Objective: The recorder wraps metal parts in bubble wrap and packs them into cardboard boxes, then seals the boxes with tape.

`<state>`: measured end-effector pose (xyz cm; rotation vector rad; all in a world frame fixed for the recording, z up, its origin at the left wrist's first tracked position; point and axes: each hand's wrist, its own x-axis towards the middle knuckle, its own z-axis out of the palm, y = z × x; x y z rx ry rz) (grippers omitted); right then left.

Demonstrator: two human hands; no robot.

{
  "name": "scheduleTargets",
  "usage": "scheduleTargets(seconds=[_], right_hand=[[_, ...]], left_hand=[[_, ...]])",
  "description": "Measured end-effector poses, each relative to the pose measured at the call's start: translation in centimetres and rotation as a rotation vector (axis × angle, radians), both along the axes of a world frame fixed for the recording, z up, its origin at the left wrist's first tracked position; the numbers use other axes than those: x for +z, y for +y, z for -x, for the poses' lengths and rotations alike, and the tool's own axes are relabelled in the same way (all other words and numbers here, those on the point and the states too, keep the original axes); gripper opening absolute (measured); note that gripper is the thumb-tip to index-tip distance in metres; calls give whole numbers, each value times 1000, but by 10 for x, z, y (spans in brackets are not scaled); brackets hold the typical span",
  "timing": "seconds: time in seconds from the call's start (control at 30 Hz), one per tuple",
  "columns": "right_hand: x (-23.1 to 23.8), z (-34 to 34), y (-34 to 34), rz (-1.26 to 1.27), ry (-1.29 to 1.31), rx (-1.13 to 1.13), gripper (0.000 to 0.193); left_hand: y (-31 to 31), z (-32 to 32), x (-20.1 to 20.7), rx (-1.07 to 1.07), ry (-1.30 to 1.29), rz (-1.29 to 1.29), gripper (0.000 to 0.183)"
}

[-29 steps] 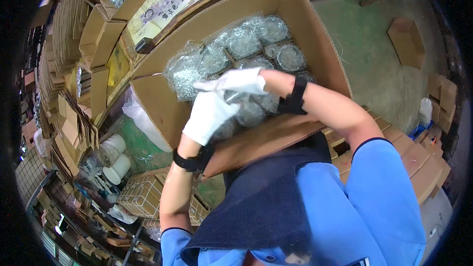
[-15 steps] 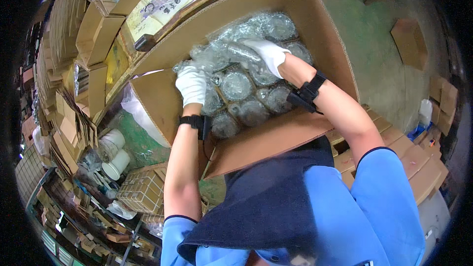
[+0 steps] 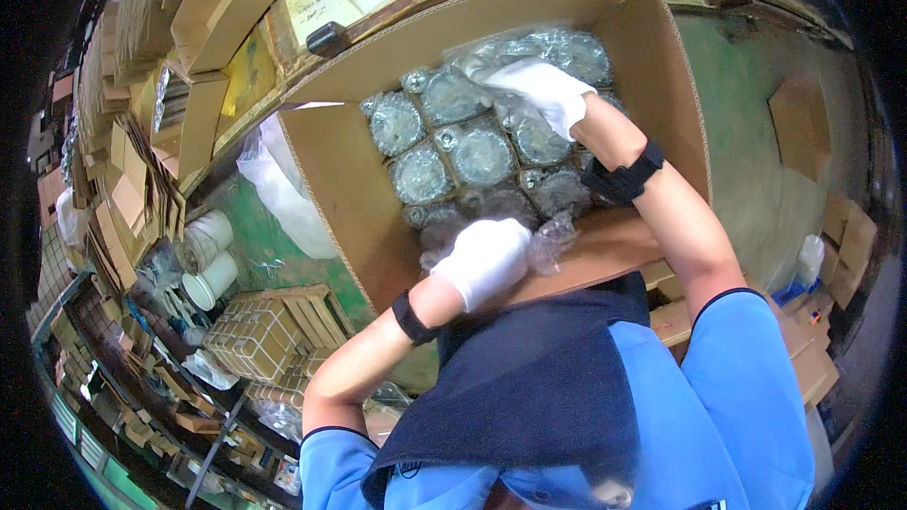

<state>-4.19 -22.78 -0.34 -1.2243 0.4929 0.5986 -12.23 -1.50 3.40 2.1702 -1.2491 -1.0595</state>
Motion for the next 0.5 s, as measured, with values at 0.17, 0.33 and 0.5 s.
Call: scheduleTargets(seconds=[0.17,0.33,0.5], right_hand=[[41,-2,21,76,-10,189,47],[-3,-3,80,112,-43,470,58],[-108,-2,162,593,-723,791,38]], left_hand=[[8,-9,-10,281,-127,-237,20],[85,-33,-100,-317,-495,-241,16],[86,-17,-123,-291,-406,-225,28]])
